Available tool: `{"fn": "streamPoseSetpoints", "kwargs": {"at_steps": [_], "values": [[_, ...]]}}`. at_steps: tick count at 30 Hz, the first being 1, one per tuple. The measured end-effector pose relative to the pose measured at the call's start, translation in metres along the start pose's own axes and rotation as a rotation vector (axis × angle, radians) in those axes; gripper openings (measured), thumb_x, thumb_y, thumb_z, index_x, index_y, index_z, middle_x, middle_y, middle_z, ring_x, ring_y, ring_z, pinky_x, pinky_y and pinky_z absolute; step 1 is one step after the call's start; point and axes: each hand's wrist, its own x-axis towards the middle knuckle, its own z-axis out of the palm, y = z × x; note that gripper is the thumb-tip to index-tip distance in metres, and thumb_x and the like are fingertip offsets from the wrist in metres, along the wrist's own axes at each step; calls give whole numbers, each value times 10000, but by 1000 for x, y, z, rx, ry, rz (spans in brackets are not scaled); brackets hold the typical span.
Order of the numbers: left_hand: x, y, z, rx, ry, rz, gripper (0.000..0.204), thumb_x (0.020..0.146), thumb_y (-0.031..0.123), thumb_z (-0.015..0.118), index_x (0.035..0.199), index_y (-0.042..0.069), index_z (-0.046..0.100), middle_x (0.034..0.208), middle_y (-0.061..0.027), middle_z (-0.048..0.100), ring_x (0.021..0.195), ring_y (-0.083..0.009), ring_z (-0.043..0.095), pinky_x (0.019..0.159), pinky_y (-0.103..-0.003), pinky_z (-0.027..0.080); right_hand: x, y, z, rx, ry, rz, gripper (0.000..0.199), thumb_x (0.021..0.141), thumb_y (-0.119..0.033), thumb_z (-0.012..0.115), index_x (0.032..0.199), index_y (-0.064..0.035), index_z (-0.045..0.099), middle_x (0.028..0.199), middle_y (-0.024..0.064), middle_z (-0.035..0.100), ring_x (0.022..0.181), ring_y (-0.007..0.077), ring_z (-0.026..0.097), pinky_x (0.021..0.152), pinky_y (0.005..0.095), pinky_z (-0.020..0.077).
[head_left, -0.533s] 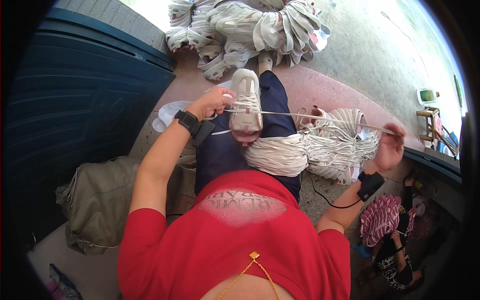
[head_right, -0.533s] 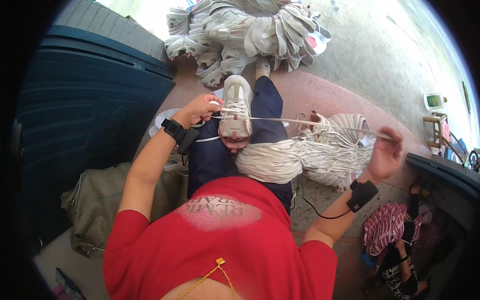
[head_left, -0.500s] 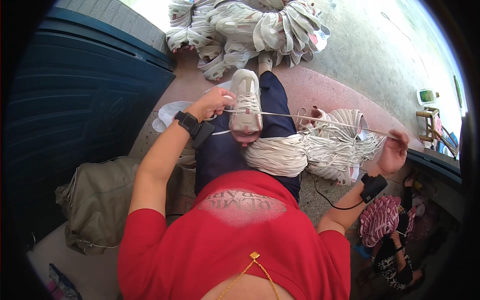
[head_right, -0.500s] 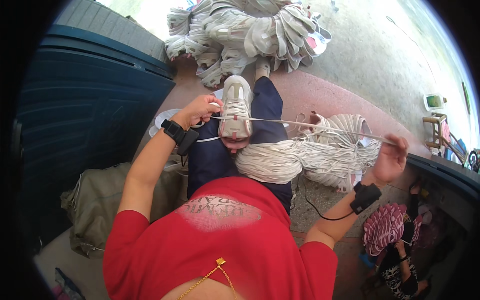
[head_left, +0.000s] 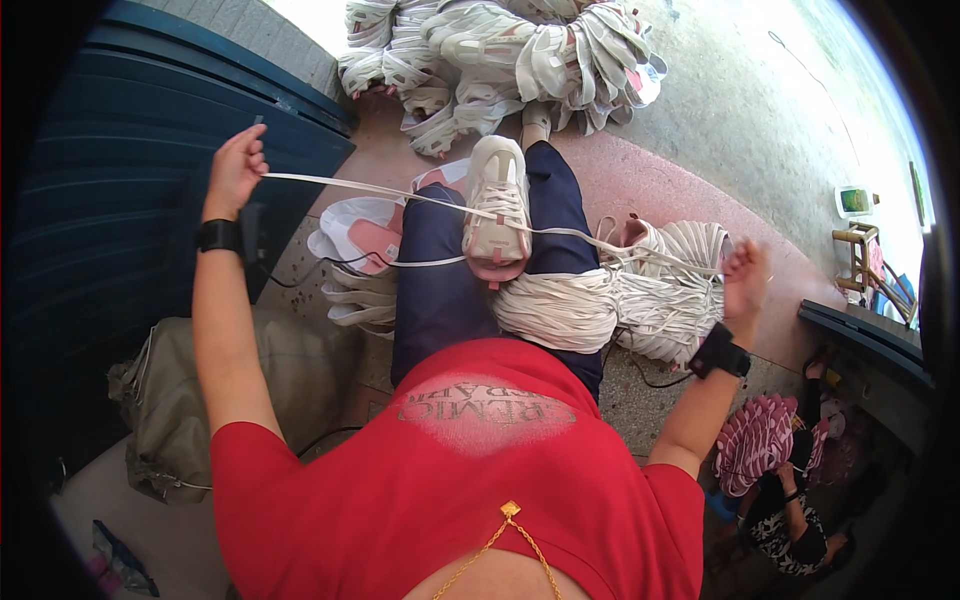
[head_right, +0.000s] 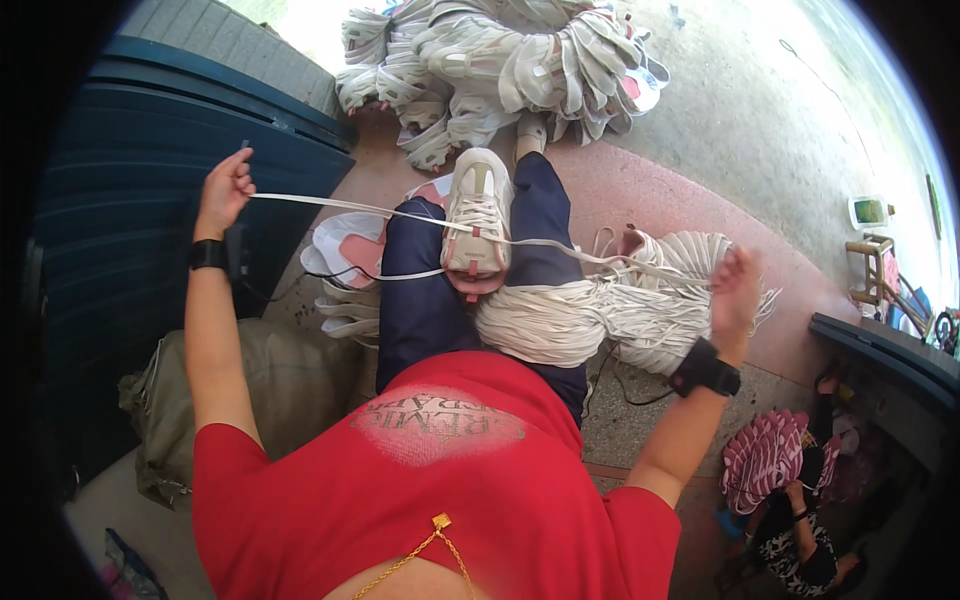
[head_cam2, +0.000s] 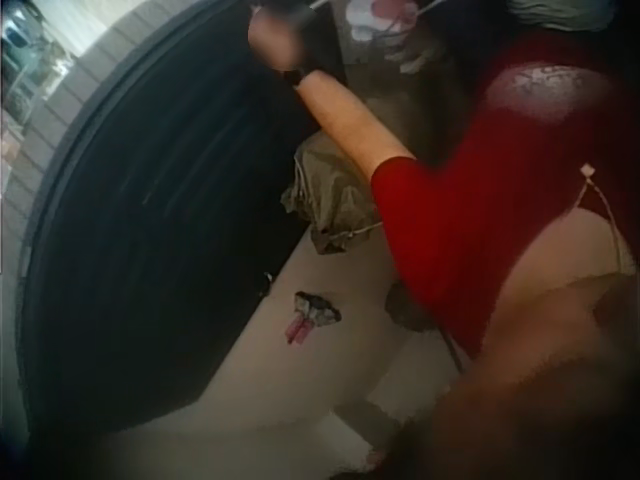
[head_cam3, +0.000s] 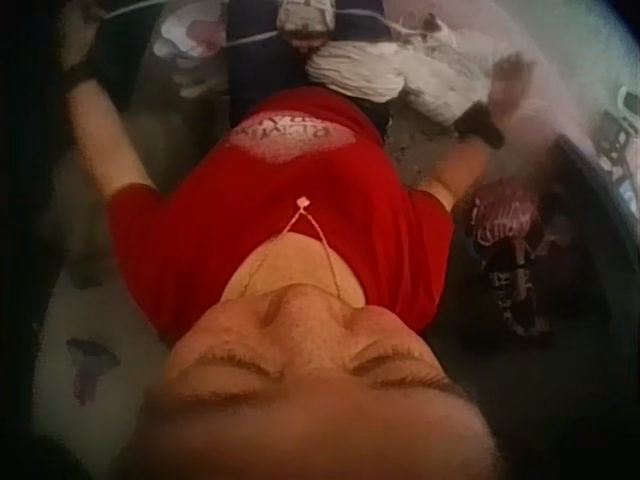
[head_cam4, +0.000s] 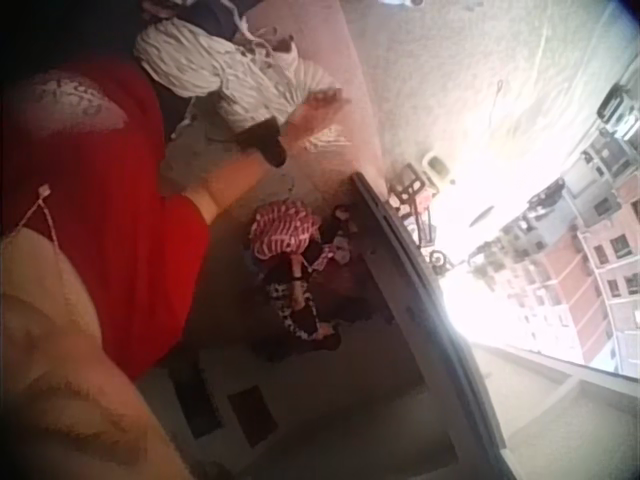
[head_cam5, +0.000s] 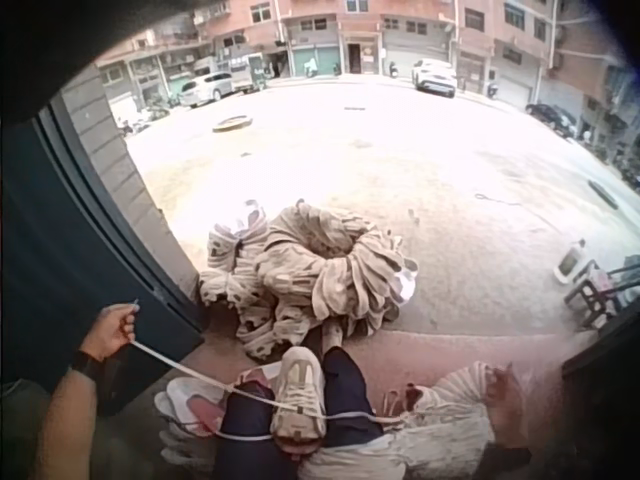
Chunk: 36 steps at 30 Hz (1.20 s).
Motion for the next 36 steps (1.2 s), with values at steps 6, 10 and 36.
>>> {"fn": "streamPoseSetpoints", "kwargs": {"at_steps": [6, 10, 36], "values": [[-67, -130, 138, 444, -516, -19, 228, 943, 155, 599, 1084, -8, 673, 787, -19, 660, 715, -95, 591, 690, -250, 479, -55, 178, 159, -1014, -639, 98, 317, 966, -174, 597, 1230, -4, 643, 847, 66, 701, 771, 163, 644, 733, 294, 499], [-106, -185, 188, 1013, -533, 564, 146, 889, 181, 636, 899, 59, 715, 834, -62, 689, 835, -209, 633, 760, -348, 494, -58, 222, 186, -1410, -846, -299, 186, 944, -160, 564, 1025, -32, 672, 916, 128, 690, 897, 301, 657, 807, 394, 493], [-104, -185, 226, 1563, -505, 1040, 99, 836, 178, 602, 843, 132, 689, 891, -52, 615, 978, -262, 545, 891, -458, 384, -39, 244, 219, -1737, -633, -1017, 140, 807, -168, 618, 889, -77, 687, 1076, 95, 629, 1105, 255, 544, 934, 466, 369]]}}
